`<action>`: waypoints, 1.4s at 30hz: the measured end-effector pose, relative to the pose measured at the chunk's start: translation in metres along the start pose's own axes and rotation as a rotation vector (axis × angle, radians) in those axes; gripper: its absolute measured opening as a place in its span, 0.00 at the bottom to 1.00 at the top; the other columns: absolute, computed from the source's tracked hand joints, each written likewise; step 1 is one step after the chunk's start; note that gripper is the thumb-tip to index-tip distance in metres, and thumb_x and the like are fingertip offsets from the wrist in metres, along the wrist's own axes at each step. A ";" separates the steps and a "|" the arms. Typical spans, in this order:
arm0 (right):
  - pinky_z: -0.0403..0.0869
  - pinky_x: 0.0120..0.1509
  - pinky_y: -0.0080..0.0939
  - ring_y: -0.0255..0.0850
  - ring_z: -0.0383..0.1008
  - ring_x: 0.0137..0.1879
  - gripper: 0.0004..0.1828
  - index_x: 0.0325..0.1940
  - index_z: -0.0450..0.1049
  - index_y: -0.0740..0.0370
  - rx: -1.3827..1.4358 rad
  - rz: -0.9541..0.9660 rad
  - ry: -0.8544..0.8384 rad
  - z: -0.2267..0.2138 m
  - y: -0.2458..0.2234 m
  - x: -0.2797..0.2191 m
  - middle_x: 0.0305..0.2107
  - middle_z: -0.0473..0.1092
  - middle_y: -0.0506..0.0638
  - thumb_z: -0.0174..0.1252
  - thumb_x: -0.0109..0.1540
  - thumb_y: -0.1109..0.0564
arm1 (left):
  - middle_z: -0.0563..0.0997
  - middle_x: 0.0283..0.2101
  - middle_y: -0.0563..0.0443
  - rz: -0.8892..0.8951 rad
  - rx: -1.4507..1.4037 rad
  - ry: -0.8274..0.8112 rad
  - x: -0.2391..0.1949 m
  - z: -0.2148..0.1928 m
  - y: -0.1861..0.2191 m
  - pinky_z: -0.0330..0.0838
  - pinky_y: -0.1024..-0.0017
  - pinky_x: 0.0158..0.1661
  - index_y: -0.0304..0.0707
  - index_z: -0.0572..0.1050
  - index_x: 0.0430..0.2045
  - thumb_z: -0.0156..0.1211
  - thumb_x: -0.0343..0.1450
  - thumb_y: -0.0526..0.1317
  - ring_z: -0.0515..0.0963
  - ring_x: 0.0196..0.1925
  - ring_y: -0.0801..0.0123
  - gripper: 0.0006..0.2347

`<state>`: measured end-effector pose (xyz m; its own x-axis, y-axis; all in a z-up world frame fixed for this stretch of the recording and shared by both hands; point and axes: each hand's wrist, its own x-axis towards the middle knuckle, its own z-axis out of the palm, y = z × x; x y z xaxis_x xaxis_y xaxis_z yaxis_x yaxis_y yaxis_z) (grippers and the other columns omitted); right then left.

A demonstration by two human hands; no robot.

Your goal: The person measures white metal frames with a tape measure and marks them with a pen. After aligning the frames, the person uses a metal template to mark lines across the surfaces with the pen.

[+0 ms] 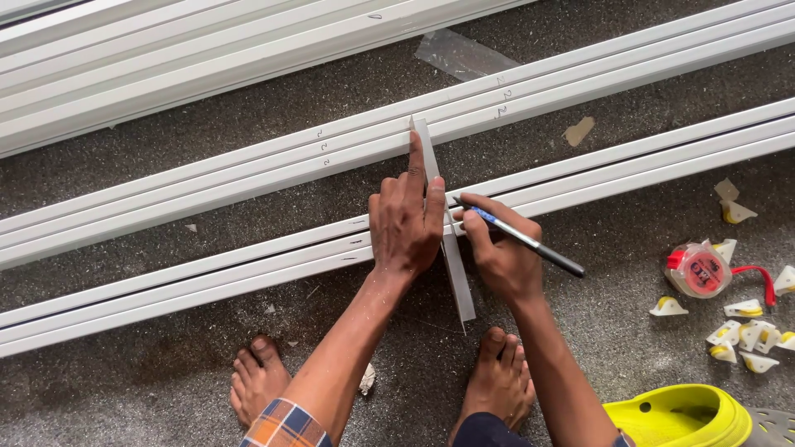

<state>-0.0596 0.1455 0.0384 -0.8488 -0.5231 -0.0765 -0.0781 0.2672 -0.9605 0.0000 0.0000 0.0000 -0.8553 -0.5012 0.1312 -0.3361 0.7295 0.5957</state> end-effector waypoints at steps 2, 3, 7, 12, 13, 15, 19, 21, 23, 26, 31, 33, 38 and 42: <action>0.78 0.45 0.33 0.36 0.81 0.40 0.16 0.55 0.78 0.67 -0.012 0.019 -0.007 0.002 -0.003 0.004 0.37 0.81 0.55 0.56 0.66 0.57 | 0.74 0.26 0.54 -0.003 -0.008 0.002 0.000 -0.001 0.000 0.57 0.65 0.33 0.41 0.41 0.76 0.36 0.80 0.52 0.64 0.26 0.69 0.29; 0.78 0.45 0.33 0.36 0.81 0.40 0.16 0.55 0.78 0.67 -0.012 0.019 -0.008 0.003 -0.002 0.005 0.37 0.81 0.55 0.56 0.66 0.57 | 0.74 0.26 0.54 -0.004 -0.007 0.002 0.000 -0.002 0.001 0.57 0.65 0.33 0.41 0.41 0.76 0.36 0.80 0.52 0.64 0.26 0.69 0.29; 0.79 0.45 0.33 0.36 0.82 0.40 0.15 0.55 0.78 0.67 0.008 0.009 -0.037 0.003 -0.002 0.007 0.37 0.81 0.55 0.57 0.66 0.57 | 0.75 0.26 0.53 -0.009 0.004 0.001 0.000 -0.004 0.003 0.57 0.65 0.34 0.41 0.41 0.76 0.37 0.80 0.51 0.65 0.27 0.68 0.29; 0.79 0.45 0.34 0.36 0.82 0.41 0.15 0.55 0.78 0.68 -0.005 -0.008 -0.037 0.004 -0.003 0.008 0.37 0.81 0.56 0.57 0.66 0.58 | 0.75 0.26 0.53 -0.008 0.010 -0.002 0.001 -0.004 0.003 0.57 0.64 0.34 0.40 0.42 0.76 0.37 0.80 0.51 0.66 0.27 0.68 0.29; 0.80 0.45 0.34 0.37 0.83 0.41 0.15 0.55 0.78 0.68 -0.020 -0.024 -0.040 0.004 -0.003 0.009 0.37 0.81 0.56 0.57 0.66 0.58 | 0.75 0.26 0.53 -0.003 0.008 0.004 0.001 -0.004 0.003 0.57 0.65 0.34 0.40 0.42 0.76 0.37 0.80 0.51 0.66 0.27 0.68 0.29; 0.80 0.45 0.34 0.37 0.83 0.41 0.16 0.55 0.78 0.68 -0.036 -0.040 -0.043 0.003 -0.003 0.010 0.37 0.81 0.56 0.57 0.66 0.58 | 0.75 0.26 0.54 0.001 0.006 0.011 0.000 -0.002 0.002 0.57 0.65 0.34 0.41 0.42 0.76 0.36 0.81 0.51 0.66 0.27 0.68 0.29; 0.80 0.43 0.35 0.39 0.84 0.40 0.15 0.52 0.79 0.68 -0.069 -0.076 -0.048 0.001 -0.007 0.006 0.36 0.81 0.57 0.57 0.65 0.58 | 0.74 0.25 0.54 0.005 0.011 0.007 0.000 0.001 -0.001 0.57 0.65 0.33 0.41 0.41 0.76 0.35 0.81 0.52 0.65 0.26 0.69 0.29; 0.80 0.42 0.34 0.39 0.84 0.39 0.14 0.51 0.79 0.68 -0.081 -0.080 -0.047 -0.002 -0.009 0.001 0.35 0.81 0.57 0.57 0.65 0.58 | 0.74 0.25 0.54 0.018 0.021 0.022 0.000 0.002 -0.002 0.57 0.65 0.33 0.41 0.41 0.76 0.35 0.81 0.52 0.65 0.26 0.69 0.29; 0.79 0.37 0.34 0.38 0.83 0.34 0.14 0.48 0.81 0.68 -0.160 -0.063 -0.057 -0.007 -0.010 -0.007 0.33 0.81 0.57 0.57 0.63 0.58 | 0.73 0.23 0.55 0.003 0.000 0.015 0.000 0.003 -0.003 0.56 0.66 0.33 0.41 0.42 0.76 0.35 0.80 0.52 0.63 0.25 0.69 0.29; 0.77 0.29 0.35 0.39 0.81 0.28 0.15 0.46 0.82 0.67 -0.234 0.045 -0.099 -0.016 -0.007 -0.027 0.28 0.81 0.58 0.57 0.60 0.58 | 0.73 0.24 0.56 0.014 -0.003 0.031 0.000 0.003 -0.004 0.56 0.66 0.32 0.41 0.42 0.76 0.36 0.80 0.52 0.62 0.25 0.71 0.29; 0.76 0.24 0.33 0.36 0.82 0.29 0.17 0.51 0.79 0.65 -0.194 0.046 -0.070 -0.022 0.018 -0.064 0.32 0.81 0.55 0.54 0.61 0.56 | 0.71 0.22 0.56 0.001 -0.015 0.015 -0.001 0.002 -0.003 0.56 0.66 0.32 0.42 0.42 0.76 0.36 0.80 0.53 0.61 0.24 0.70 0.29; 0.76 0.23 0.32 0.34 0.81 0.32 0.18 0.54 0.76 0.65 -0.143 0.013 -0.014 -0.016 0.023 -0.071 0.36 0.80 0.54 0.52 0.63 0.55 | 0.71 0.22 0.56 0.009 -0.024 0.023 -0.002 0.004 -0.006 0.56 0.66 0.32 0.41 0.42 0.76 0.36 0.80 0.53 0.61 0.24 0.70 0.29; 0.66 0.18 0.39 0.36 0.69 0.18 0.24 0.58 0.72 0.59 -0.282 0.272 -0.062 0.005 0.032 -0.079 0.15 0.68 0.51 0.53 0.64 0.43 | 0.76 0.31 0.54 -0.019 -0.074 0.092 -0.006 0.014 -0.016 0.59 0.68 0.32 0.36 0.42 0.75 0.33 0.80 0.54 0.63 0.25 0.72 0.30; 0.70 0.18 0.38 0.36 0.71 0.19 0.26 0.45 0.69 0.61 -0.132 0.250 -0.049 0.003 0.033 -0.085 0.19 0.68 0.50 0.64 0.56 0.40 | 0.78 0.35 0.51 0.035 -0.107 0.082 -0.007 0.008 -0.017 0.60 0.67 0.34 0.33 0.42 0.75 0.32 0.81 0.59 0.64 0.26 0.72 0.33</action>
<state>0.0111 0.1966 0.0126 -0.8244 -0.4651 -0.3225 0.0604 0.4943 -0.8672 0.0088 -0.0051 -0.0175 -0.8294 -0.5158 0.2148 -0.2591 0.6957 0.6700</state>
